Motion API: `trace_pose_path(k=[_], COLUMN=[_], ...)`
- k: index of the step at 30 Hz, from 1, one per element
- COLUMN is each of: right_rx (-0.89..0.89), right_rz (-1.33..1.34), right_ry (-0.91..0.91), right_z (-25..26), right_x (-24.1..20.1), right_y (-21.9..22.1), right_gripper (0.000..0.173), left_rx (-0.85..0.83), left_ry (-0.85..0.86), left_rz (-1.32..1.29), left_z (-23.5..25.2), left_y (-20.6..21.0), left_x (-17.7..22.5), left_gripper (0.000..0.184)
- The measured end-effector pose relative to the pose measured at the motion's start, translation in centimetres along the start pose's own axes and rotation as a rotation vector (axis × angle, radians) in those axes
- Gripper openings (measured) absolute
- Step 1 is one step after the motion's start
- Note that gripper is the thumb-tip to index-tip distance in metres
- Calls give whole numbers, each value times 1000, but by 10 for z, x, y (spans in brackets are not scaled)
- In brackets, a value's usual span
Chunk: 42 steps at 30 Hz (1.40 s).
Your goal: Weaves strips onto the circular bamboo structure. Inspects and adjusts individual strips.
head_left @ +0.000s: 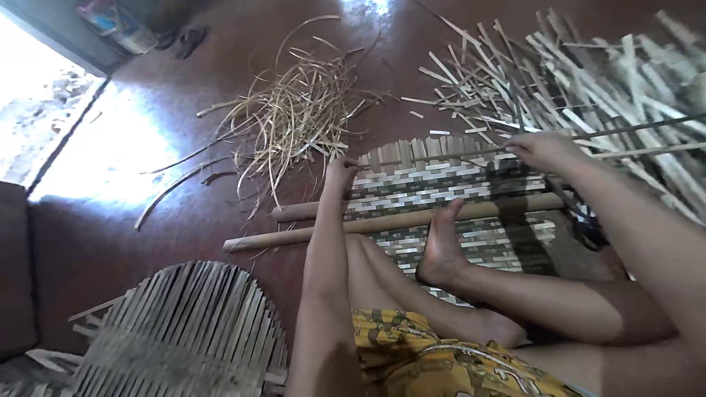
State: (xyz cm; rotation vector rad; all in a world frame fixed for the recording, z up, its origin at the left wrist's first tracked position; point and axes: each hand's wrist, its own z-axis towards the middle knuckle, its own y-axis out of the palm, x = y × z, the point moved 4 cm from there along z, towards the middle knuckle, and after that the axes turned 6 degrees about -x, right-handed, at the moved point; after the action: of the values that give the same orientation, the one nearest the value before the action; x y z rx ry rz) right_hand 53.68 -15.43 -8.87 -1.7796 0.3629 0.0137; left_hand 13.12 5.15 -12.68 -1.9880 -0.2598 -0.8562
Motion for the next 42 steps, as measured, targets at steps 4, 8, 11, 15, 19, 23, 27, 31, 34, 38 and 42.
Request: trace_pose_path(k=[4,8,11,15,19,23,27,31,34,38,42], right_rx=[-104,-154,-153,-156,-136,-91,-142,-204,-159,-59,-171], right_rz=[20,72,97,83,66,24,-60,-70,-16,18,20], right_ry=[13,15,18,7,23,41,68,80,66,50,-10], right_z=[23,32,35,42,44,50,59,60,64,67,60], right_x=[-16,-12,-14,-14,-34,-52,-58,-69,-70,-77,-74], right_y=[17,29,34,42,32,20,20,14,21,28,47], right_gripper=[29,34,35,33,32,31,31,34,48,41,31], left_rx=[40,-44,-57,-117,-96,-1,-38,57,153,151,76], left_ry=[-101,-23,4,-78,-200,-190,-268,-266,-167,-236,-249], left_rz=[-27,-250,-296,-246,-203,-5,111,154,-37,67,181], left_z=[11,25,30,26,7,-23,-28,-12,7,17,17], left_y=[-10,-5,-5,-10,-20,-34,-31,-22,2,33,37], left_x=[-31,-45,-50,-51,-49,-17,-14,-19,-19,-9,-9], left_gripper=[23,28,32,31,26,21,21,30,64,75,74])
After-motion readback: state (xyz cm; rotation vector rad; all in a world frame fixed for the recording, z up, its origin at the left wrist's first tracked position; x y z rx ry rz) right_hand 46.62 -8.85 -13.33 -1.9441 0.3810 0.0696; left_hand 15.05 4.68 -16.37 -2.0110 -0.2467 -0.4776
